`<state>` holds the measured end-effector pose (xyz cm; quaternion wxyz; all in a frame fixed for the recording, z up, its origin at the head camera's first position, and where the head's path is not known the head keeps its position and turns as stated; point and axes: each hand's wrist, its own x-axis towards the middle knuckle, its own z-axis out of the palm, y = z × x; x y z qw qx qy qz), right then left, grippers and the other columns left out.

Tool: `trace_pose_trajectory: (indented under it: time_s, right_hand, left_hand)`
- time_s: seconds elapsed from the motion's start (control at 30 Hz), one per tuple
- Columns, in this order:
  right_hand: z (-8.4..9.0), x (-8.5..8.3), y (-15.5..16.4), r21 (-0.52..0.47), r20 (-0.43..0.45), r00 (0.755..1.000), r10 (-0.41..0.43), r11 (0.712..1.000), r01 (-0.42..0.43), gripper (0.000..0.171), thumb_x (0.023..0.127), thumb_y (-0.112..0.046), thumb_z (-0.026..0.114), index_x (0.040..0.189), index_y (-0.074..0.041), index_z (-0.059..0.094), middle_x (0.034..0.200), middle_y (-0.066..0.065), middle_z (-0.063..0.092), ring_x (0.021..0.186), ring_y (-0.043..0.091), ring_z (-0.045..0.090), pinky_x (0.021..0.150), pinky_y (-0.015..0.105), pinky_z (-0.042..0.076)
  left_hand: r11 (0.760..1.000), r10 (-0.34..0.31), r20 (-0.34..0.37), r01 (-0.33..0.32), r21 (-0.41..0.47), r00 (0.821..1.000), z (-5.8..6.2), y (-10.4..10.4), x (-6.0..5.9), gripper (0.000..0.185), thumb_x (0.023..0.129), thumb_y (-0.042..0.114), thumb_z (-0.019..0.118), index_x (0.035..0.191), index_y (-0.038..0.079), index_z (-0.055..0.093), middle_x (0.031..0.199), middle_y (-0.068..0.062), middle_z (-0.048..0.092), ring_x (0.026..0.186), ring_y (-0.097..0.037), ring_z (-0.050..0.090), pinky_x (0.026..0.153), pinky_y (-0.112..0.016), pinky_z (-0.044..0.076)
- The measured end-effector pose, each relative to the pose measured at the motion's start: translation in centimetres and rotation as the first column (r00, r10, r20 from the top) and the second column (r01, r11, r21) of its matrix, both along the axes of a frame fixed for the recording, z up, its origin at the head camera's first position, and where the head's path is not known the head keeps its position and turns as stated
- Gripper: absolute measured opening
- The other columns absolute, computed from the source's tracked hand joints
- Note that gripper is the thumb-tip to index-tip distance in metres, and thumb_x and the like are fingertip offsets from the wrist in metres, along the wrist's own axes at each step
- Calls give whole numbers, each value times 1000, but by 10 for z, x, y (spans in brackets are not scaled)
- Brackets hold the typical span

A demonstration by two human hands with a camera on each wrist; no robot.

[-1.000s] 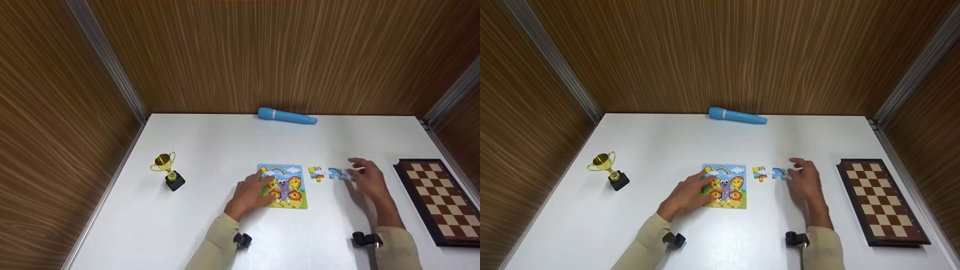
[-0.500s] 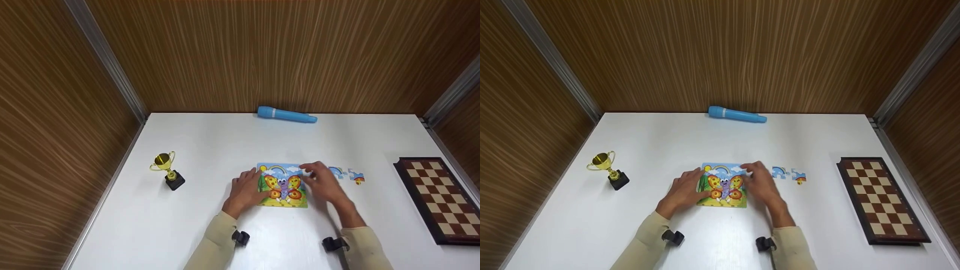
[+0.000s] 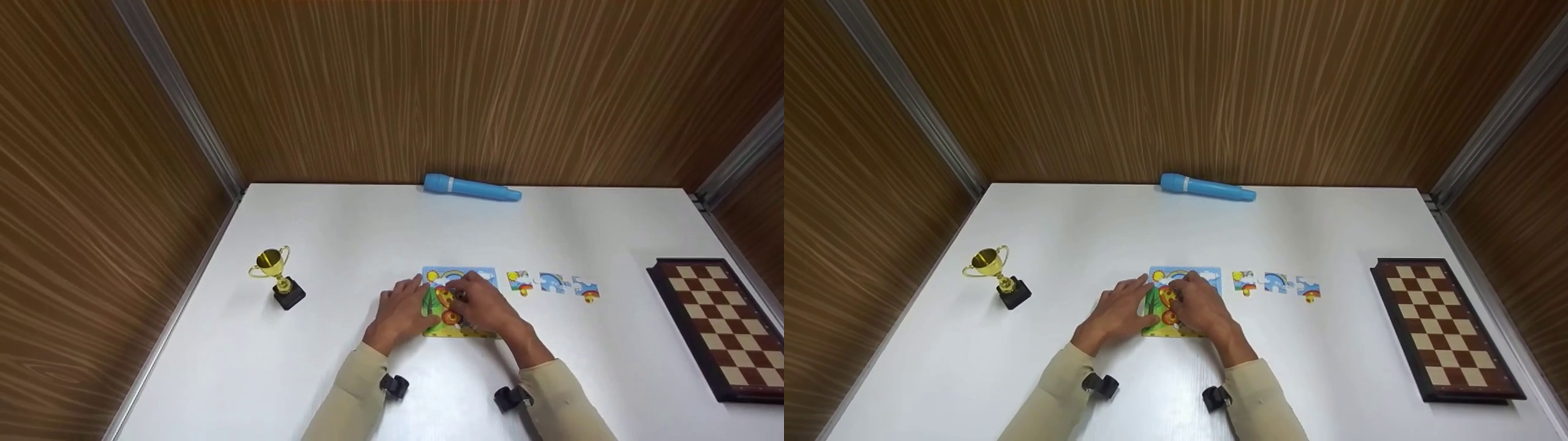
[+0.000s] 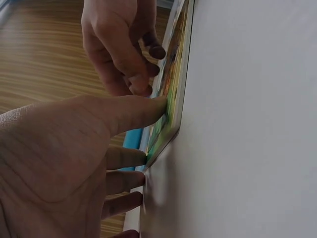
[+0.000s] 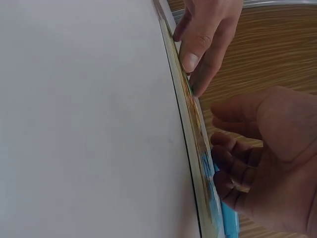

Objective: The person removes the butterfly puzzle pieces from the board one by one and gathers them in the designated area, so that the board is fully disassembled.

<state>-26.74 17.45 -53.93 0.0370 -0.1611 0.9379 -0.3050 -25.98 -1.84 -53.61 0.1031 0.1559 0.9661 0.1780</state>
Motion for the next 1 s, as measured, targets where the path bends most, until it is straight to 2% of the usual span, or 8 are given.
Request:
trace_pose_trajectory:
  time_s: [0.33, 0.57, 0.73, 1.0]
  right_hand:
    - [0, -2, -6, 59, 11, 1000, 6, 998, -6, 37, 88, -18, 68, 124, -8, 66, 100, 5, 55, 82, 15, 50, 80, 39, 47]
    - [4, -5, -12, 126, 81, 996, -28, 992, 18, 35, 89, -17, 66, 123, -7, 63, 107, 8, 57, 92, 22, 55, 91, 47, 49]
    - [6, -6, -16, 163, 108, 993, -50, 986, 32, 31, 90, -13, 64, 120, -7, 60, 111, 10, 58, 97, 23, 55, 92, 50, 47]
    - [5, -6, -17, 100, 101, 993, -60, 994, 50, 29, 89, -13, 66, 116, -15, 54, 103, 6, 64, 91, 21, 57, 85, 49, 45]
  left_hand:
    - [999, -41, 21, 41, -32, 999, 5, -3, -1, 74, 88, 51, 63, 150, 19, 37, 161, -2, 26, 145, -23, 28, 109, -50, 31]
    - [999, -35, 14, 35, -28, 999, 2, -3, -1, 75, 88, 50, 64, 150, 18, 37, 161, -2, 27, 145, -23, 29, 110, -49, 31]
    - [999, -34, 22, 34, -21, 999, -1, -2, -1, 76, 88, 49, 64, 151, 18, 35, 161, -3, 27, 144, -24, 29, 108, -49, 32]
    - [1000, -22, 28, 23, -7, 999, 0, -3, -2, 77, 87, 51, 65, 150, 18, 37, 161, -2, 27, 145, -23, 28, 109, -50, 30]
